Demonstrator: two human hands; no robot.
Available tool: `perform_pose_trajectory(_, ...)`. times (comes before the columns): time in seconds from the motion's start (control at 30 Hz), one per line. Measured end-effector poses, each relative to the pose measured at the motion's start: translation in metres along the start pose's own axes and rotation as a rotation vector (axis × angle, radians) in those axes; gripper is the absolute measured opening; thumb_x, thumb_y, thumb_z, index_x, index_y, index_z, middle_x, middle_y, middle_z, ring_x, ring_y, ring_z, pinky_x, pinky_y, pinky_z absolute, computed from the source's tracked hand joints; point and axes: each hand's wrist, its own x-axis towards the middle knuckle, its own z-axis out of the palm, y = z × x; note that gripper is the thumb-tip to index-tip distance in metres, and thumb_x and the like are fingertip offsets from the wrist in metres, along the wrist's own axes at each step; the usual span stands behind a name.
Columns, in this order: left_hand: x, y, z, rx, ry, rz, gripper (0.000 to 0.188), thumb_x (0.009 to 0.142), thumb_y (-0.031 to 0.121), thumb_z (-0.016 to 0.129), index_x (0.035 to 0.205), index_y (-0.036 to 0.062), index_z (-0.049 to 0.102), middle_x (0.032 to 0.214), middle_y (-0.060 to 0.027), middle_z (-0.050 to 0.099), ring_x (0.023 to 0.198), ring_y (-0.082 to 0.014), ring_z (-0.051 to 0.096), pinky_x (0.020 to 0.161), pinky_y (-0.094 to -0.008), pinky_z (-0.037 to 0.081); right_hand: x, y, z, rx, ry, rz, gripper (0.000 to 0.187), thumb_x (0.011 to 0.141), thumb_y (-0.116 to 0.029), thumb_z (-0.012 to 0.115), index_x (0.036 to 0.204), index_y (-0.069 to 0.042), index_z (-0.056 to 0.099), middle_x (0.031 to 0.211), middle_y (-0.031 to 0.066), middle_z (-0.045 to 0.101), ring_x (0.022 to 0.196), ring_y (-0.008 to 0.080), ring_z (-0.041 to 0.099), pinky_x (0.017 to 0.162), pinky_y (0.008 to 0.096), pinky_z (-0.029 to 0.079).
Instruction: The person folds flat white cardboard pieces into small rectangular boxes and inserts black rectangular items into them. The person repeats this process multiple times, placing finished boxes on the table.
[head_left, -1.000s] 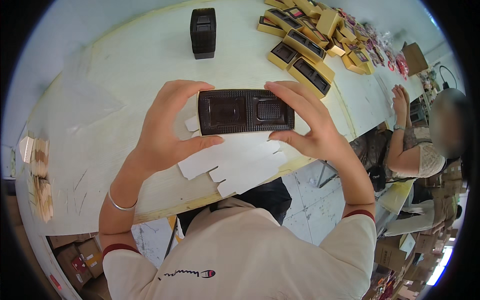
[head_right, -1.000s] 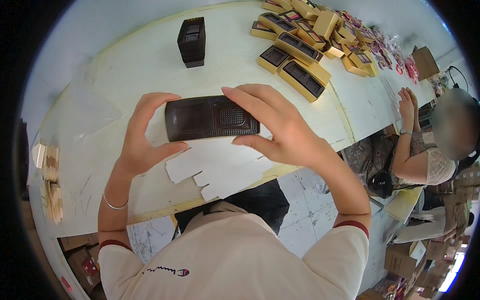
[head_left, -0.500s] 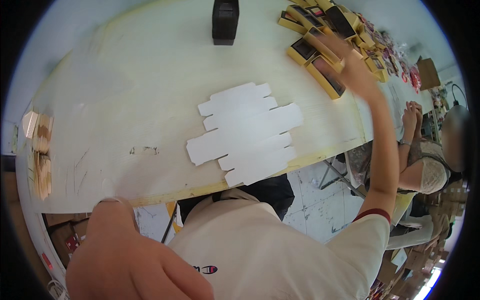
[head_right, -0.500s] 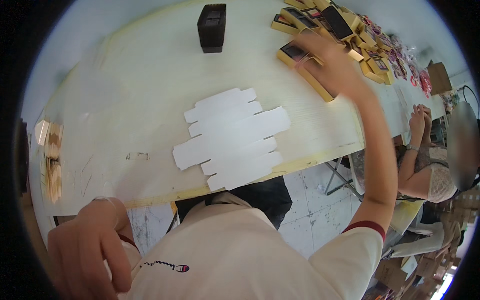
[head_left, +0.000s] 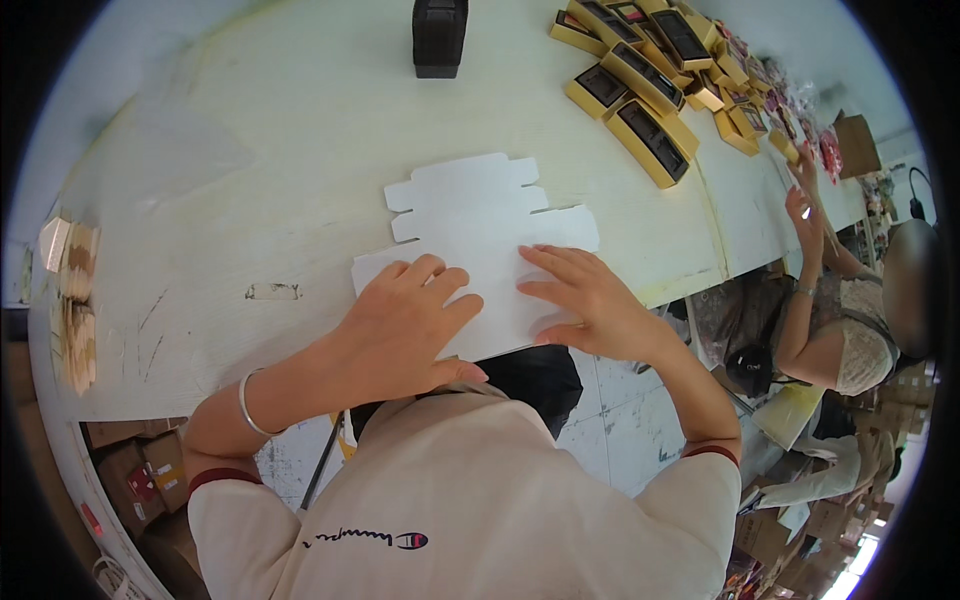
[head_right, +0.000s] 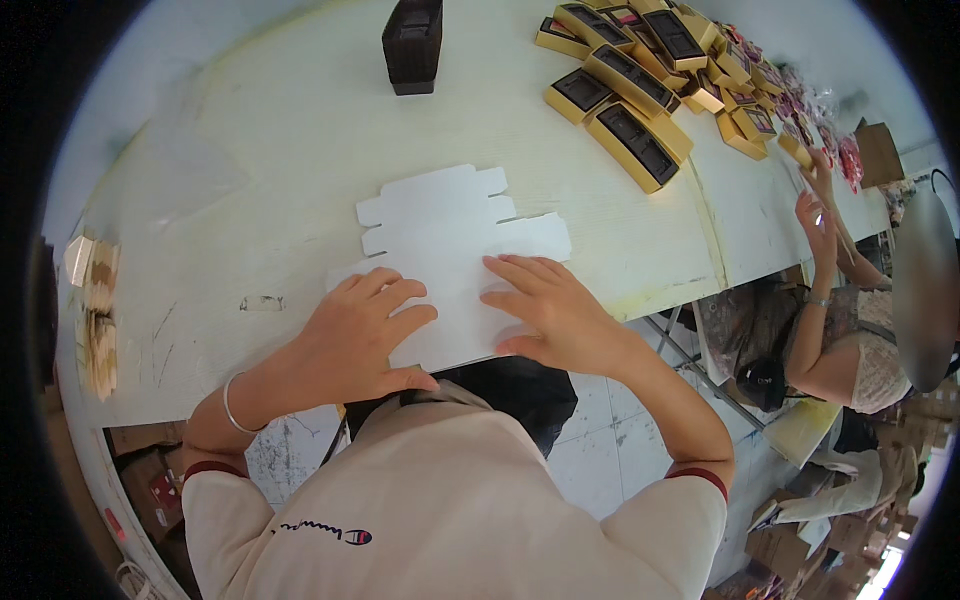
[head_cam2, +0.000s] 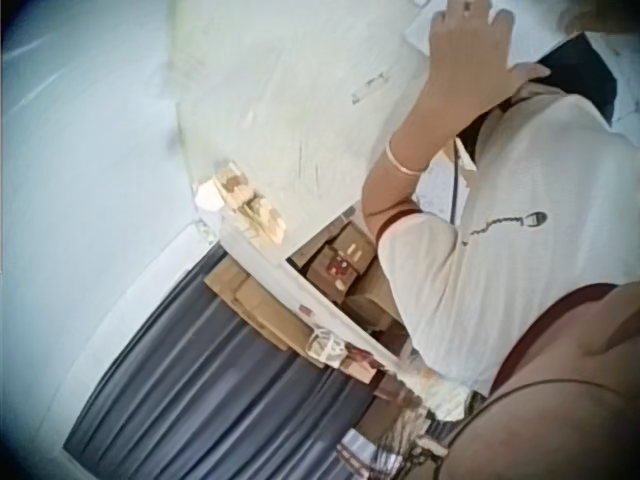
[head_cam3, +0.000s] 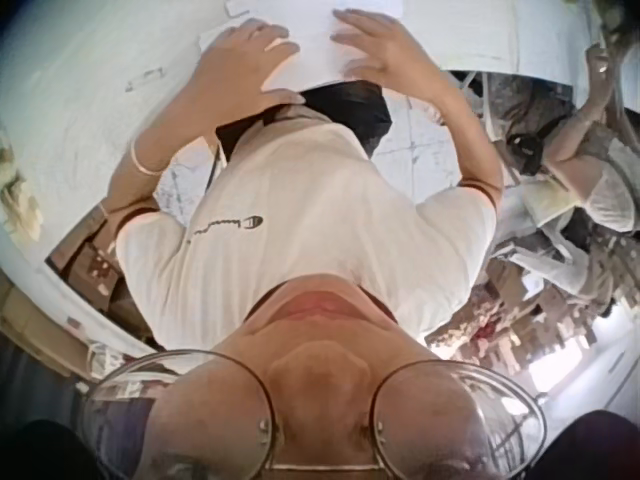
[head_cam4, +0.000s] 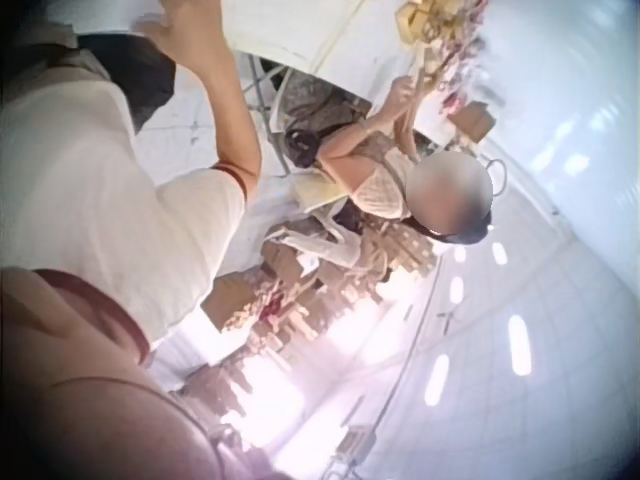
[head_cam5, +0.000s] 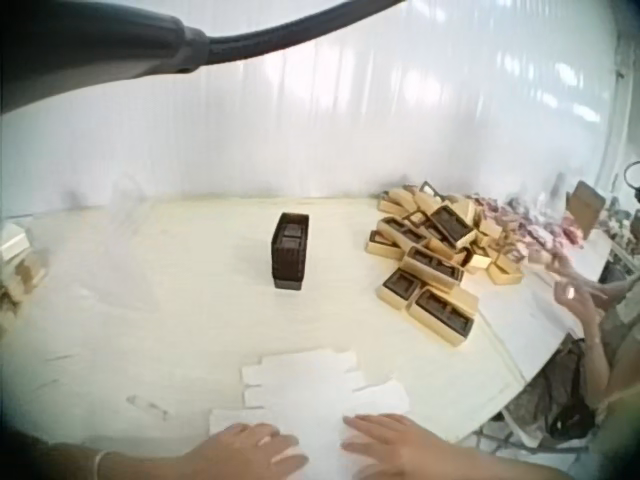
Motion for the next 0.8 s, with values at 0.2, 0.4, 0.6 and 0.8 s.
perform_pose_trajectory(0.2,-0.003,-0.001,0.013,0.047,-0.088,-0.143,0.059,0.068,0.046,0.076,0.104,0.0016,0.061,0.108,-0.0145,0.057,0.101,-0.0304,0.054,0.081,-0.0388,0.048,0.01,-0.02,0.009,-0.112,0.01,0.049,0.067,0.062,-0.022,0.082,0.122,-0.005,0.056,0.142,0.02,0.04,0.129,0.0376,0.04,0.104,0.0472,0.034)
perform_pose_trajectory(0.4,-0.002,-0.01,0.003,-0.029,-0.127,-0.146,0.041,0.075,0.033,0.073,0.099,0.0014,0.06,0.109,-0.0154,0.057,0.101,-0.0317,0.054,0.081,-0.0387,0.049,0.021,-0.009,-0.009,0.075,-0.025,0.037,0.049,0.067,-0.016,0.079,0.111,-0.002,0.062,0.136,0.0177,0.048,0.127,0.0364,0.043,0.103,0.0419,0.037)
perform_pose_trajectory(0.6,0.018,-0.032,-0.003,-0.25,-0.148,-0.456,0.012,0.085,0.013,0.062,0.095,0.0065,0.061,0.103,-0.0058,0.06,0.094,-0.0234,0.057,0.069,-0.0373,0.05,0.047,-0.009,-0.001,0.108,0.04,0.366,0.028,0.078,-0.01,0.069,0.104,-0.002,0.063,0.121,0.0171,0.057,0.107,0.0353,0.056,0.084,0.0401,0.048)
perform_pose_trajectory(0.8,0.007,-0.052,0.035,0.192,0.298,-0.109,0.018,0.078,0.01,0.067,0.095,0.0082,0.061,0.096,-0.0053,0.057,0.09,-0.0227,0.055,0.068,-0.0345,0.048,0.043,0.0,0.019,-0.368,0.41,-0.239,0.029,0.075,-0.01,0.069,0.102,-0.003,0.06,0.108,0.0143,0.057,0.097,0.0296,0.058,0.081,0.0396,0.048)
